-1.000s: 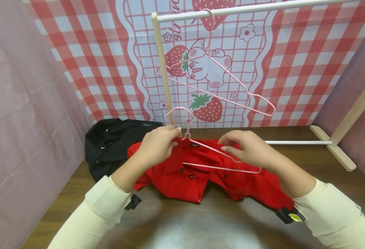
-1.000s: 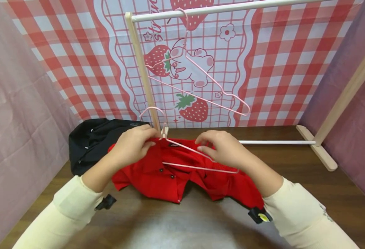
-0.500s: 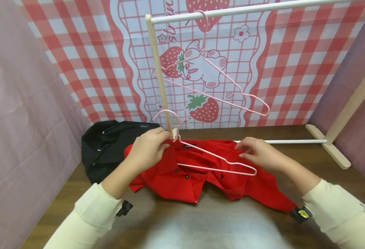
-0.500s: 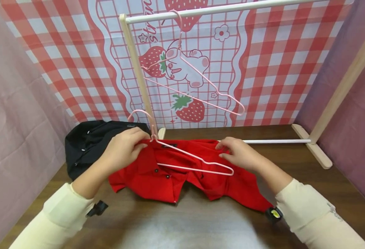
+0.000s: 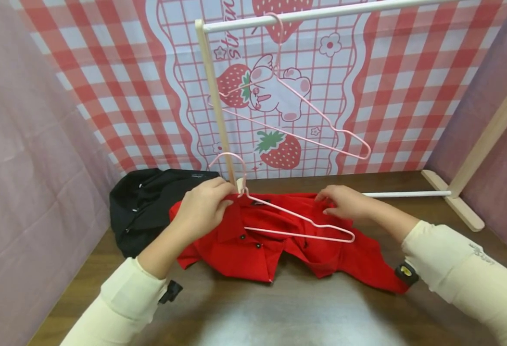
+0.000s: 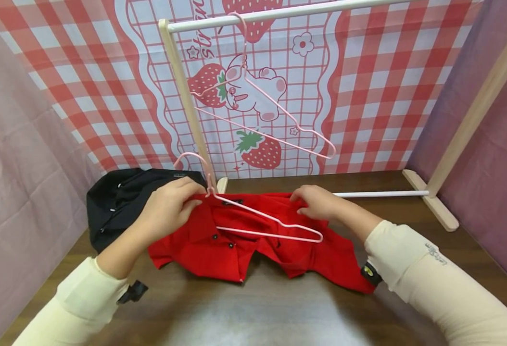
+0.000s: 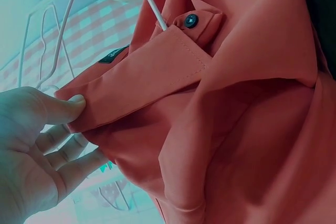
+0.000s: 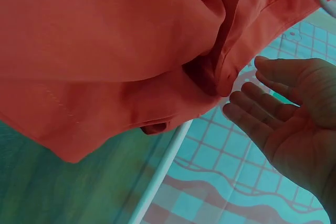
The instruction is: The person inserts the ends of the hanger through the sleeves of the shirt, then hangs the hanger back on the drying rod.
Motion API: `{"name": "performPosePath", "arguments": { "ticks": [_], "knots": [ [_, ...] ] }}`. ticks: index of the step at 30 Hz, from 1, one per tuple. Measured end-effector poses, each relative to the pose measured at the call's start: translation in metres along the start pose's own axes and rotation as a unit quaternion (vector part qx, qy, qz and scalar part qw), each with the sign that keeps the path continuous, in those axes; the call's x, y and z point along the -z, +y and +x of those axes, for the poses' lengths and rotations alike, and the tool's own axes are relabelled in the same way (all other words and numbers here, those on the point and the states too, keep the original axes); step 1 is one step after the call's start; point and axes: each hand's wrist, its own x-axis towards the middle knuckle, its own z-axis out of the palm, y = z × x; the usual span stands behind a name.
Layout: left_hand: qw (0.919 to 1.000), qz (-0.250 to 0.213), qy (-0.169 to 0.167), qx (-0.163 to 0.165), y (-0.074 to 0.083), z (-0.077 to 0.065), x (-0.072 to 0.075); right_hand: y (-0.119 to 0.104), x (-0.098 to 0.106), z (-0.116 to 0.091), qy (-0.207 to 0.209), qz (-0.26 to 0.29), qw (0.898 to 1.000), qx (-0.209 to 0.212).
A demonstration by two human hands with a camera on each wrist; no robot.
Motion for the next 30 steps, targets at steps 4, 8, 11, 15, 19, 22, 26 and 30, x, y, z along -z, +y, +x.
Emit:
{"name": "performPosePath", "arguments": {
  "ticks": [4, 8, 11, 15, 19, 22, 26, 30],
  "knots": [
    [1.0000, 0.002, 0.002, -0.002, 0.000, -0.001, 0.001, -0.001, 0.000, 0.007, -0.019, 0.009, 1.000, -0.007],
    [0.9999, 0.003, 0.010, -0.006, -0.001, -0.002, 0.001, 0.000, -0.002, 0.010, -0.032, 0.014, 0.999, -0.002],
    [0.9998, 0.004, 0.017, -0.010, -0.002, -0.001, 0.001, 0.001, -0.004, 0.009, -0.033, 0.018, 0.999, 0.004],
    [0.9995, 0.008, 0.028, -0.009, -0.002, -0.001, 0.001, 0.004, -0.004, 0.003, -0.015, 0.033, 0.999, 0.015],
    [0.9990, 0.015, 0.041, -0.002, -0.003, 0.000, 0.002, 0.005, 0.000, -0.004, 0.008, 0.058, 0.998, 0.008],
    [0.9985, 0.020, 0.051, 0.002, -0.005, -0.001, 0.003, 0.005, 0.005, -0.011, 0.028, 0.080, 0.996, -0.014],
    [0.9978, 0.025, 0.061, 0.009, -0.008, -0.002, 0.003, 0.003, 0.014, -0.019, 0.049, 0.111, 0.992, -0.040],
    [0.9975, 0.030, 0.063, 0.015, -0.011, -0.003, 0.003, 0.000, 0.024, -0.026, 0.072, 0.111, 0.990, -0.050]
  ]
}}
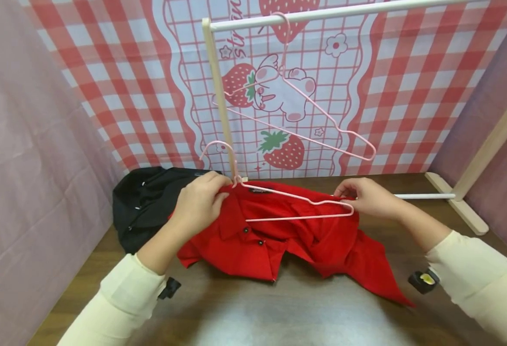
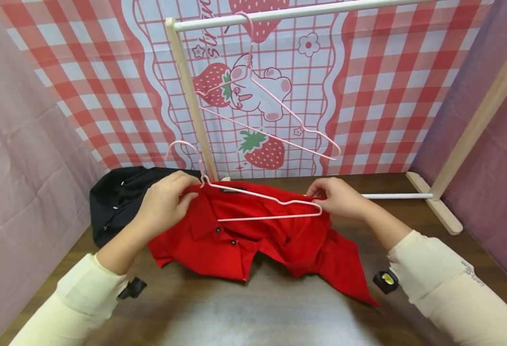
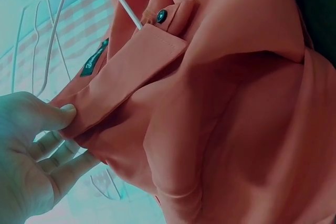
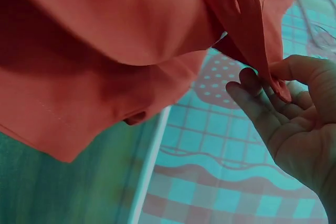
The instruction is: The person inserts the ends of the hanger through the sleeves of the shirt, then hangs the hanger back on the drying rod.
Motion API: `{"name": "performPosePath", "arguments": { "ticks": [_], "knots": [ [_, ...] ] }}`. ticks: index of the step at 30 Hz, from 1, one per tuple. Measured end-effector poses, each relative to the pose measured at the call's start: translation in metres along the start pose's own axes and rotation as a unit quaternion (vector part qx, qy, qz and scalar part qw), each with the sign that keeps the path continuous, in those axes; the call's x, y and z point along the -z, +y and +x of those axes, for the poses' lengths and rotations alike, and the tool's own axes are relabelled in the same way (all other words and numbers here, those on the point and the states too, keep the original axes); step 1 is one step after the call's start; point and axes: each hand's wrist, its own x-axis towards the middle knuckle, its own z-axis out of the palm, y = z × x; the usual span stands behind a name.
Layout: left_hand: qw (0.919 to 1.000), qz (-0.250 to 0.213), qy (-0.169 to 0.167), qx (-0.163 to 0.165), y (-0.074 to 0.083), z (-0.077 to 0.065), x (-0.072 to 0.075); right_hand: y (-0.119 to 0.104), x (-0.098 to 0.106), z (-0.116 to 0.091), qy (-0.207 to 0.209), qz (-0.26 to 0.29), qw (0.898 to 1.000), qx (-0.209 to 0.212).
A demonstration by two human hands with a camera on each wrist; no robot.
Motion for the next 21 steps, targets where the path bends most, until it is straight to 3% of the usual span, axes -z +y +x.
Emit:
{"name": "performPosePath", "arguments": {
  "ticks": [6, 14, 21],
  "knots": [
    [0.9998, 0.018, -0.001, -0.011, -0.002, -0.001, -0.004, -0.011, 0.018, -0.009, 0.048, -0.025, 0.998, -0.018],
    [0.9952, 0.081, -0.020, -0.050, 0.005, -0.002, -0.014, -0.032, 0.031, -0.022, 0.105, -0.059, 0.993, -0.013],
    [0.9902, 0.116, -0.037, -0.069, 0.011, -0.002, -0.022, -0.064, 0.026, -0.036, 0.105, -0.046, 0.993, -0.021]
  ]
}}
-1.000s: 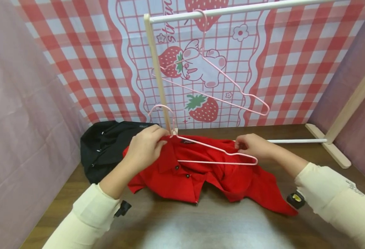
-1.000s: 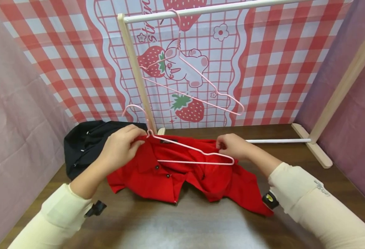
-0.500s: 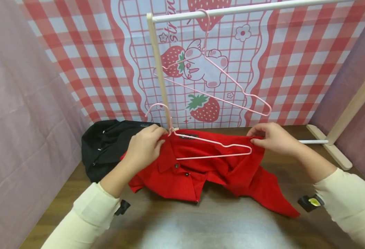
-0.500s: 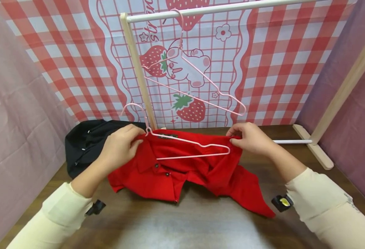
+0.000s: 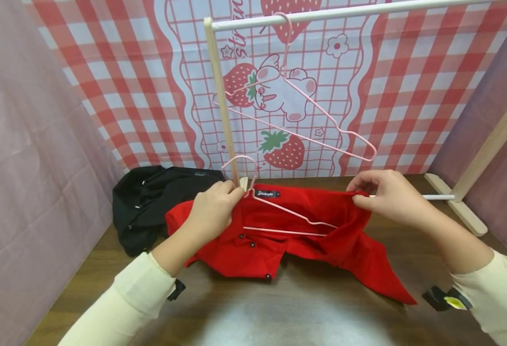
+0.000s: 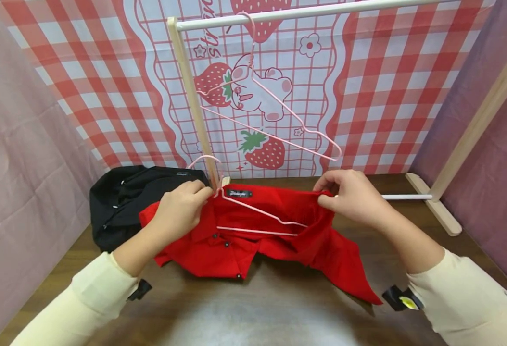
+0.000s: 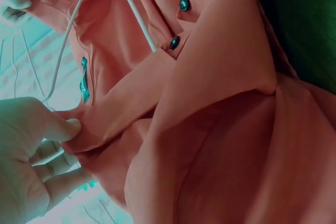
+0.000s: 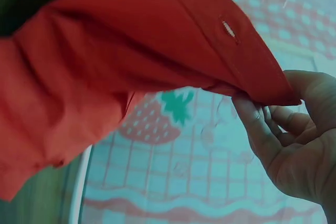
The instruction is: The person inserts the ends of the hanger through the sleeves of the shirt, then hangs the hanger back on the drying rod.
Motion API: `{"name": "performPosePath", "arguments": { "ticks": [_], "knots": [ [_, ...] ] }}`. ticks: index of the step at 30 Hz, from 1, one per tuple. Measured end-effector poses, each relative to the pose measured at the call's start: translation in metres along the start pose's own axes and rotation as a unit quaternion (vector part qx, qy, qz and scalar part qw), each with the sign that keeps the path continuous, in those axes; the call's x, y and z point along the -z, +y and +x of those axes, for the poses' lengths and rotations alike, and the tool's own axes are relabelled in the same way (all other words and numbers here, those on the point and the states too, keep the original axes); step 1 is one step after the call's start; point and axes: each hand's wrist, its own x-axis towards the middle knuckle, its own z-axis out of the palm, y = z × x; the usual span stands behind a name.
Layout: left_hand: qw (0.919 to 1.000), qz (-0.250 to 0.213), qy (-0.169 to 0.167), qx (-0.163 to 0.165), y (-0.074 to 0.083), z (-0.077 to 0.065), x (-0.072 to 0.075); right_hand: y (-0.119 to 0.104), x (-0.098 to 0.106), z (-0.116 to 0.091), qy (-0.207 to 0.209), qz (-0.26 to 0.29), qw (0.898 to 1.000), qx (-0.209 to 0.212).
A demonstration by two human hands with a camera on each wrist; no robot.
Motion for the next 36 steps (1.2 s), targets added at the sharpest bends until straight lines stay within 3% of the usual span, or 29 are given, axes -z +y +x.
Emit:
{"name": "performPosePath", "arguments": {
  "ticks": [5, 11, 18, 22, 29, 36],
  "knots": [
    [0.9998, 0.002, -0.009, 0.017, 0.002, 0.004, 0.000, -0.026, -0.009, -0.013, -0.014, 0.015, 0.999, 0.045],
    [0.9992, -0.007, 0.015, 0.035, 0.002, 0.006, 0.001, -0.053, -0.030, -0.025, -0.039, 0.022, 0.992, 0.115],
    [0.9971, -0.029, 0.030, 0.064, 0.006, 0.008, 0.004, -0.071, -0.065, -0.021, -0.005, -0.035, 0.979, 0.202],
    [0.9956, -0.047, 0.035, 0.073, 0.014, 0.010, 0.007, -0.077, -0.082, -0.015, -0.007, -0.071, 0.973, 0.219],
    [0.9952, -0.064, 0.032, 0.066, 0.029, 0.011, 0.011, -0.082, -0.101, -0.003, -0.021, -0.082, 0.966, 0.245],
    [0.9941, -0.077, 0.023, 0.073, 0.032, 0.008, 0.008, -0.081, -0.098, -0.004, -0.025, -0.141, 0.967, 0.210]
  ]
}}
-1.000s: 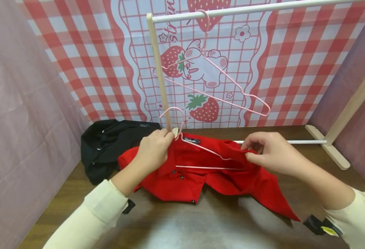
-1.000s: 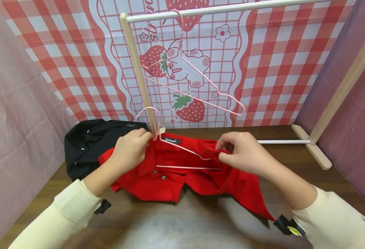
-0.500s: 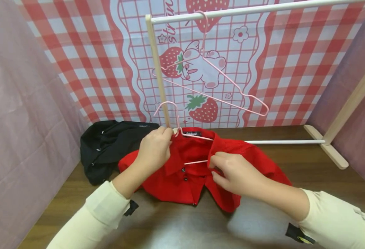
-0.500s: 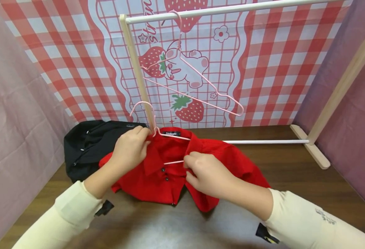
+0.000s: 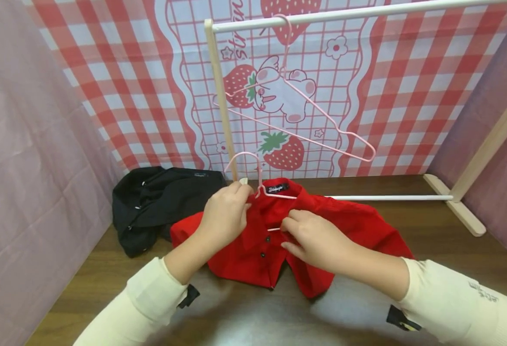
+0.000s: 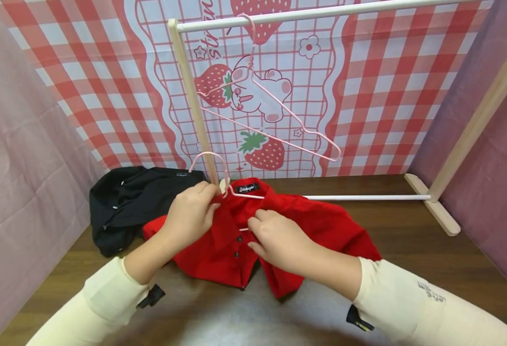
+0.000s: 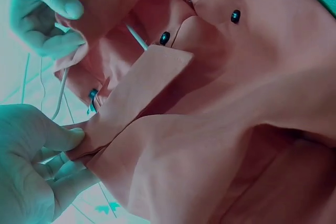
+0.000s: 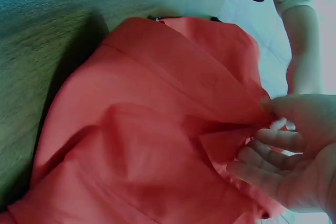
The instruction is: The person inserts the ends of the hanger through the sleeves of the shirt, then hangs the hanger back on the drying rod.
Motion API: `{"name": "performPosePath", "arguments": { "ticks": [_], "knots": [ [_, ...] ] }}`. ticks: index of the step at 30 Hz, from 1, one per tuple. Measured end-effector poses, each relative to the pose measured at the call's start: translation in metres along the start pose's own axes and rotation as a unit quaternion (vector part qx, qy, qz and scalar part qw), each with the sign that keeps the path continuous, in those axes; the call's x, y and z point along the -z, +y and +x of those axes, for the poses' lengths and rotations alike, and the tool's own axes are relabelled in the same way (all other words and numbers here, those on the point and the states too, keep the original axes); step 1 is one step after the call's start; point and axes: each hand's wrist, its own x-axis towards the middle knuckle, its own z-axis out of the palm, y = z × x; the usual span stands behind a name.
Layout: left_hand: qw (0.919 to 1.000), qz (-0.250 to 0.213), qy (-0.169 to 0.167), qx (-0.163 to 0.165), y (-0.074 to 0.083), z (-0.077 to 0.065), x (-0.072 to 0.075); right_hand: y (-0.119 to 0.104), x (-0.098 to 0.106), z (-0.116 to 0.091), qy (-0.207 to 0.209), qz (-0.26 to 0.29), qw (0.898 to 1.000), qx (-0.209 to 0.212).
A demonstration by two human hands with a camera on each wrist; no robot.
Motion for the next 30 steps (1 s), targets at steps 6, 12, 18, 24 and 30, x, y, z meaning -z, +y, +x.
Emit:
{"name": "performPosePath", "arguments": {
  "ticks": [6, 12, 18, 24, 30],
  "knots": [
    [0.9999, -0.009, 0.013, 0.005, -0.006, -0.003, -0.001, 0.010, 0.018, -0.009, 0.057, -0.009, 0.998, -0.033],
    [0.9995, -0.022, 0.021, 0.010, -0.010, -0.005, -0.001, 0.033, 0.037, -0.014, 0.112, -0.076, 0.990, -0.043],
    [0.9981, -0.053, 0.029, -0.010, -0.008, -0.006, -0.001, 0.043, 0.040, -0.016, 0.025, -0.049, 0.996, -0.067],
    [0.9955, -0.077, 0.037, -0.041, -0.005, -0.004, 0.001, 0.039, 0.035, -0.011, 0.034, -0.027, 0.998, -0.050],
    [0.9952, -0.087, 0.017, -0.040, -0.010, -0.003, 0.006, 0.039, 0.041, -0.010, 0.043, -0.046, 0.996, -0.060]
  ]
}}
